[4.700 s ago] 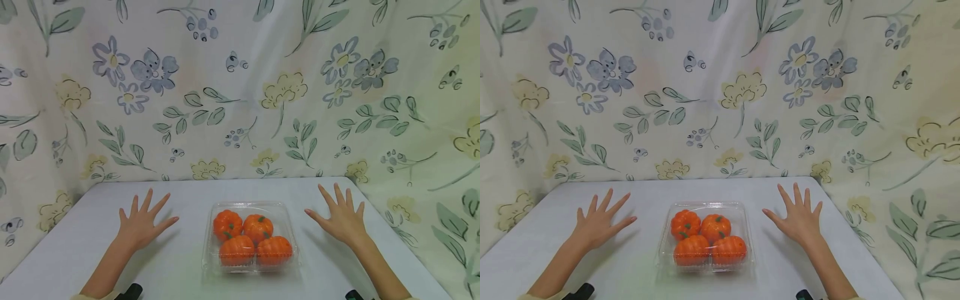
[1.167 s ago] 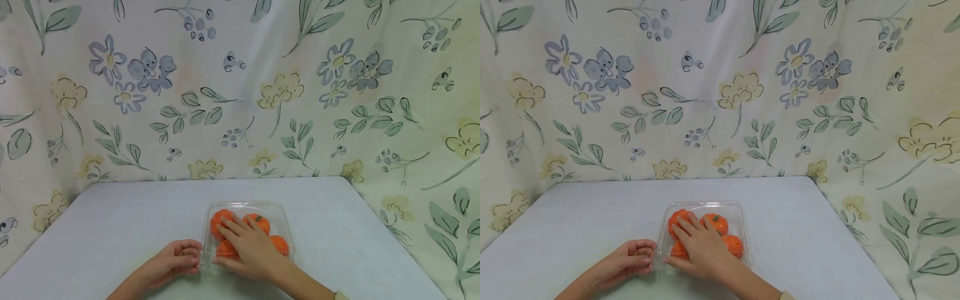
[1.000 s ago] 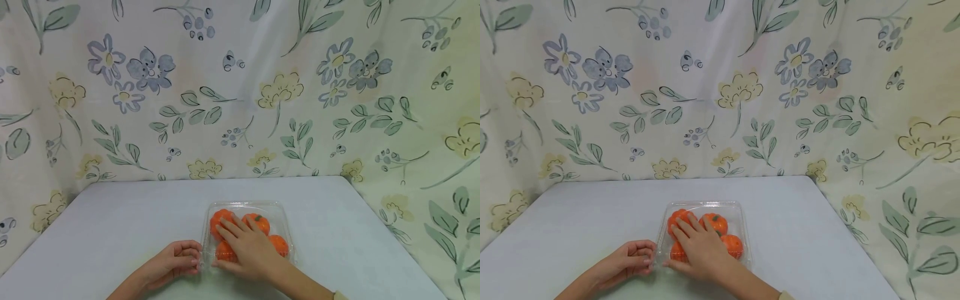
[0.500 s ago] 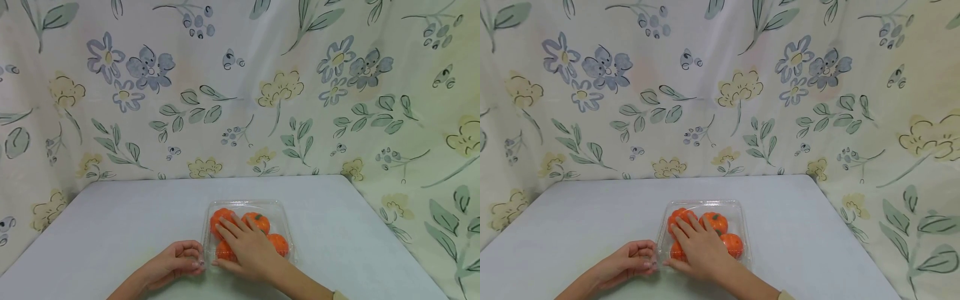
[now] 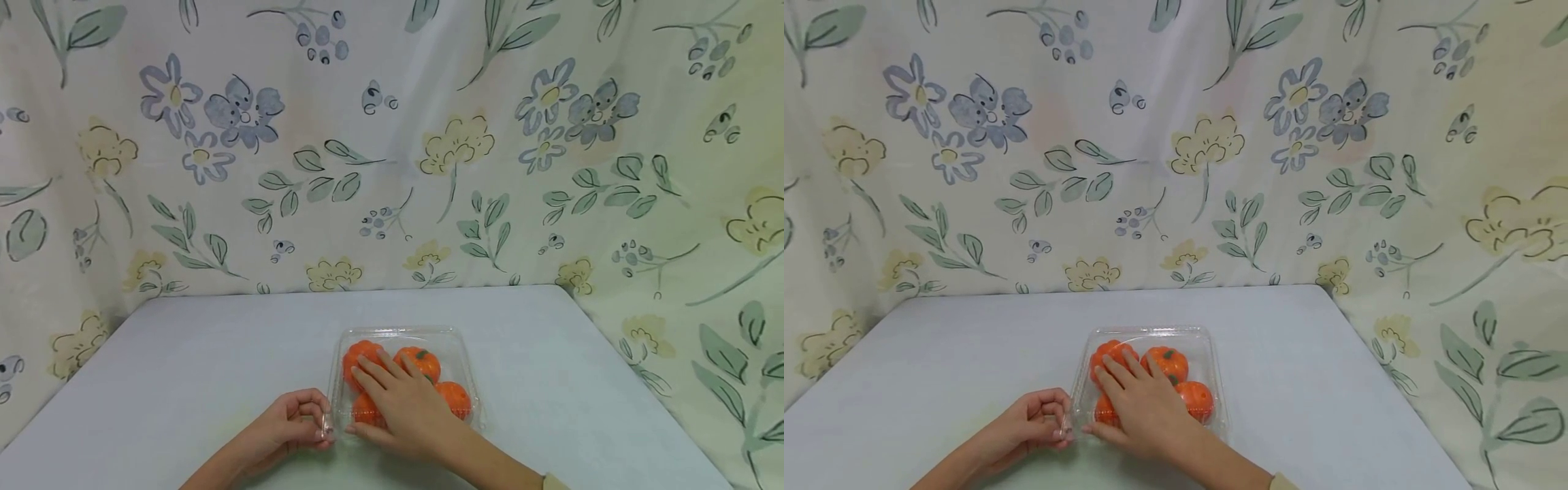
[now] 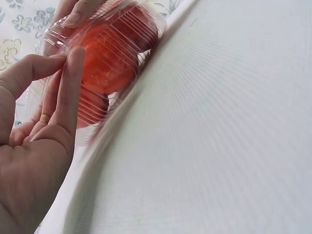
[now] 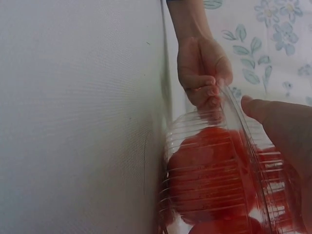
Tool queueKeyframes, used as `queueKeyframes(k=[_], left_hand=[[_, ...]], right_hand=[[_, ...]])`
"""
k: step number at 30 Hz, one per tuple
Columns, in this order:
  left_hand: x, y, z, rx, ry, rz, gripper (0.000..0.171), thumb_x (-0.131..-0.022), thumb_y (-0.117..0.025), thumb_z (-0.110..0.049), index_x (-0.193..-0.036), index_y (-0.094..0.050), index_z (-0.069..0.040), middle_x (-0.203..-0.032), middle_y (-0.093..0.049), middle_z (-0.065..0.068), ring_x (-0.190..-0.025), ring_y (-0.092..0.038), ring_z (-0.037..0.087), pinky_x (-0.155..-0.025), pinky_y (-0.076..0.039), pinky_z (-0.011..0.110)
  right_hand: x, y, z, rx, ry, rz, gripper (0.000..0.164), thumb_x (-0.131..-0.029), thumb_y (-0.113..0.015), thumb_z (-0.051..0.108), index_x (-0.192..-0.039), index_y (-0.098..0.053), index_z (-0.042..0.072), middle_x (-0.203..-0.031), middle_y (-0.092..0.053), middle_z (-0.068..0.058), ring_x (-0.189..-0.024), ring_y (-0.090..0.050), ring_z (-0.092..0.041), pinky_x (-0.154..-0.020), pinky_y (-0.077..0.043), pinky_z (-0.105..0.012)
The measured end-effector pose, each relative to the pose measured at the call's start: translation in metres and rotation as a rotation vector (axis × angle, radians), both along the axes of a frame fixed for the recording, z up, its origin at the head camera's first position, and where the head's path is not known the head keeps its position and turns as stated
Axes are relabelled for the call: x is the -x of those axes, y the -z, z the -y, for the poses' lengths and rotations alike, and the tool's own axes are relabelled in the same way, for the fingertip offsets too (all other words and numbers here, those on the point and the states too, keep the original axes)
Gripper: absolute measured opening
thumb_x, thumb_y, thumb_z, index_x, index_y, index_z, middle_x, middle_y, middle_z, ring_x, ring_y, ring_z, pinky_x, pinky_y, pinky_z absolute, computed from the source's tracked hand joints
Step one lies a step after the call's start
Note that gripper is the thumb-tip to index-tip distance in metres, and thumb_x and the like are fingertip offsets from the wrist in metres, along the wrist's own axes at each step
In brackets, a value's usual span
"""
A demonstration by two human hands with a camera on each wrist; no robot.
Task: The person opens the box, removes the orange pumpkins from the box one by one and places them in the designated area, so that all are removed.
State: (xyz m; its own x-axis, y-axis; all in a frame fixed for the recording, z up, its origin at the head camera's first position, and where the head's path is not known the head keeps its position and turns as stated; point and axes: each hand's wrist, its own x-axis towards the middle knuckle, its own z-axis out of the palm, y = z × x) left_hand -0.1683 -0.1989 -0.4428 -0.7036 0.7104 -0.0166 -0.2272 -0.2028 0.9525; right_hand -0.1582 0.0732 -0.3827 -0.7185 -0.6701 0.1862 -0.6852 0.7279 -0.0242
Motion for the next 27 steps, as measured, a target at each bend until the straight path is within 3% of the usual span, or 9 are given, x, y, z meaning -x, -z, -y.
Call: queueKeyframes(k=[8,15,20,27], left_hand=[[-0.0014,-0.0021,-0.0023,0.018,-0.046,-0.064,0.026,-0.094,-0.06,0.012,-0.113,-0.06,-0.005,-0.094,-0.069,-0.001,-0.094,-0.077,0.015,-0.087,-0.063,0.033],[-0.0005,-0.0063,-0.0027,0.041,-0.045,-0.085,0.024,-0.096,-0.063,0.01,-0.114,-0.059,-0.003,-0.095,-0.071,0.0,-0.095,-0.076,0.014,-0.087,-0.063,0.033],[0.0004,-0.0074,-0.0015,0.065,-0.042,-0.048,0.022,-0.096,-0.062,0.008,-0.115,-0.058,-0.004,-0.094,-0.07,-0.002,-0.094,-0.076,0.012,-0.088,-0.063,0.032],[0.0015,-0.0046,0.0013,0.021,0.015,0.003,0.02,-0.102,-0.057,0.004,-0.117,-0.06,-0.009,-0.101,-0.071,-0.004,-0.098,-0.075,0.011,-0.092,-0.062,0.031]], right_hand=[[0.0004,-0.0004,-0.0009,0.019,0.001,0.018,0.076,-0.103,-0.048,0.069,-0.158,-0.048,0.017,-0.164,-0.047,0.001,-0.157,-0.036,-0.028,-0.124,-0.033,-0.057],[0.0005,-0.0022,-0.0002,0.029,0.0,0.029,0.076,-0.103,-0.047,0.069,-0.158,-0.049,0.017,-0.164,-0.046,0.001,-0.157,-0.035,-0.027,-0.124,-0.033,-0.057],[0.001,-0.0027,0.0005,0.029,0.001,0.029,0.076,-0.103,-0.047,0.069,-0.158,-0.049,0.017,-0.164,-0.046,0.001,-0.157,-0.036,-0.027,-0.125,-0.033,-0.057],[0.0019,-0.0019,-0.0003,0.02,0.003,0.027,0.078,-0.102,-0.047,0.07,-0.159,-0.047,0.017,-0.165,-0.045,0.001,-0.157,-0.036,-0.027,-0.124,-0.033,-0.056]])
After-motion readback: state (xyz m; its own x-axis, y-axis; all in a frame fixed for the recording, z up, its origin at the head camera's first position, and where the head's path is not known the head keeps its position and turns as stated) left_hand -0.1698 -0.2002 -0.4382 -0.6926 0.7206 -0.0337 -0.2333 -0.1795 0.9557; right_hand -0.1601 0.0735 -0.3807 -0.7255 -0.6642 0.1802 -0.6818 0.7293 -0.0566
